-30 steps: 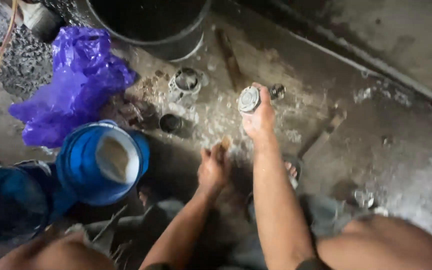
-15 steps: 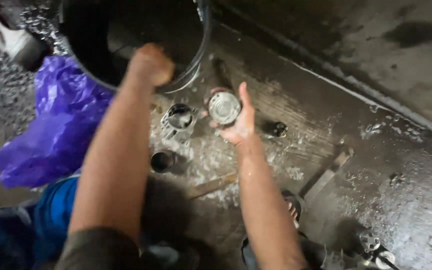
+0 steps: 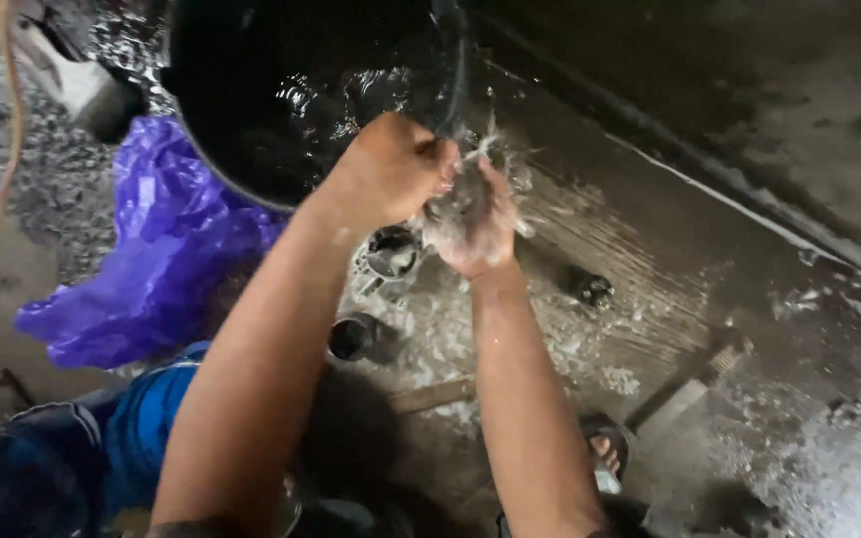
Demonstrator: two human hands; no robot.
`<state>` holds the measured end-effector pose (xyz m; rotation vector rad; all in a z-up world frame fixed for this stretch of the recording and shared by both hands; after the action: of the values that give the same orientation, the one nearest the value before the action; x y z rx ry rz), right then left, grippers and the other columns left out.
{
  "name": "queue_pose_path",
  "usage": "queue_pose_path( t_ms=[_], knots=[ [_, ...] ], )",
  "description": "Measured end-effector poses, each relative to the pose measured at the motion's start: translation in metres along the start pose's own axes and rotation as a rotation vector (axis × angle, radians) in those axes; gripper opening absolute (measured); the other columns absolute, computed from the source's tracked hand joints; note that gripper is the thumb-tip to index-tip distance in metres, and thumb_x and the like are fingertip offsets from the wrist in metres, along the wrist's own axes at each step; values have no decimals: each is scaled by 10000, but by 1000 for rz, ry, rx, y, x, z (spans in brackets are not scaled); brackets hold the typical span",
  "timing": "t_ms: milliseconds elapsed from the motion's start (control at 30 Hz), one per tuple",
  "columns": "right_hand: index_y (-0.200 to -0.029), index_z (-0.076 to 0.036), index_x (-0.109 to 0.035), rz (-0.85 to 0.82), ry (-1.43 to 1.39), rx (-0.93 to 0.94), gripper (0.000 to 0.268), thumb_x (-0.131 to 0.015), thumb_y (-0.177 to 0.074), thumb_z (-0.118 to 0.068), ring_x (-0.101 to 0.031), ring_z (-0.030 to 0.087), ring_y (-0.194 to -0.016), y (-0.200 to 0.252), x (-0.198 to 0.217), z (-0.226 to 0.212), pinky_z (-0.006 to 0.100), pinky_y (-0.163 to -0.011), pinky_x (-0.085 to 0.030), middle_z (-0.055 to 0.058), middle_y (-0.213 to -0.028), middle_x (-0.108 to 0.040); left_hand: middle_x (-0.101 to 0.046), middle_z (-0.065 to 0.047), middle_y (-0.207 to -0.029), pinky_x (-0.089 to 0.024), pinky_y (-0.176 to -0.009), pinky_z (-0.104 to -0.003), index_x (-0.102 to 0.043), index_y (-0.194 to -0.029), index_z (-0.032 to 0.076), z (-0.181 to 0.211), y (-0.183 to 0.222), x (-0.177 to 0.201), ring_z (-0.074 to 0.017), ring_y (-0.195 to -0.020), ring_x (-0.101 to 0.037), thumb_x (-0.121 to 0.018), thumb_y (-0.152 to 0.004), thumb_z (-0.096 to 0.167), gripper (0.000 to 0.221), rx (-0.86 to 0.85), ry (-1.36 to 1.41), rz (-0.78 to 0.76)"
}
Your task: Washing and scrubbing various small metal motor components using a brush and soapy water in buckets on the floor.
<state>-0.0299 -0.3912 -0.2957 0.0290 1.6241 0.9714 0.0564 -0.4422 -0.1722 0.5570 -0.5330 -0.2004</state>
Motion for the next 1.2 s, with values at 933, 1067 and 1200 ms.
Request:
queue_pose_path(
  t_ms=[933, 1067, 1200],
  knots=[
    [-1214, -88, -570, 147, 1767, 1071, 716, -967, -644, -260, -516, 303, -1245, 58, -29, -64, 422, -1064, -445, 125, -1277, -491, -738, -203, -1128, -586, -903, -465, -723, -1079, 2, -70, -30, 69, -388, -1044, -712, -509, -1039, 312, 379, 363, -409, 354],
    [-1343, -251, -597, 165, 1739, 1015, 883, -970, -543, -221, -626, 287, -1210, 51, -25, -68, 408, -1088, -512, 22, -1258, -517, -738, -171, -1007, -601, -808, -425, -735, -996, 23, -52, -43, 45, -339, -941, -731, -545, -1002, 323, 355, 261, -280, 267],
    [-1393, -198, -590, 38, 1672, 1098, 947, -940, -514, -150, -647, 304, -1196, 51, -37, -64, 400, -1096, -492, 77, -1210, -640, -739, -131, -851, -621, -686, -373, -752, -890, 48, -25, -55, 17, -277, -808, -758, -593, -953, 336, 335, 139, -129, 148]
  ],
)
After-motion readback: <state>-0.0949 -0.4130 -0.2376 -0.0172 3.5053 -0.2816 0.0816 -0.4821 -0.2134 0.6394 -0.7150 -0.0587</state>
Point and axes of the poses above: each hand's wrist, its own y-axis away from the middle knuckle, its own x-axis out of the back of the hand, z = x × y, the point moved 10 cm from there along -y, towards the middle knuckle
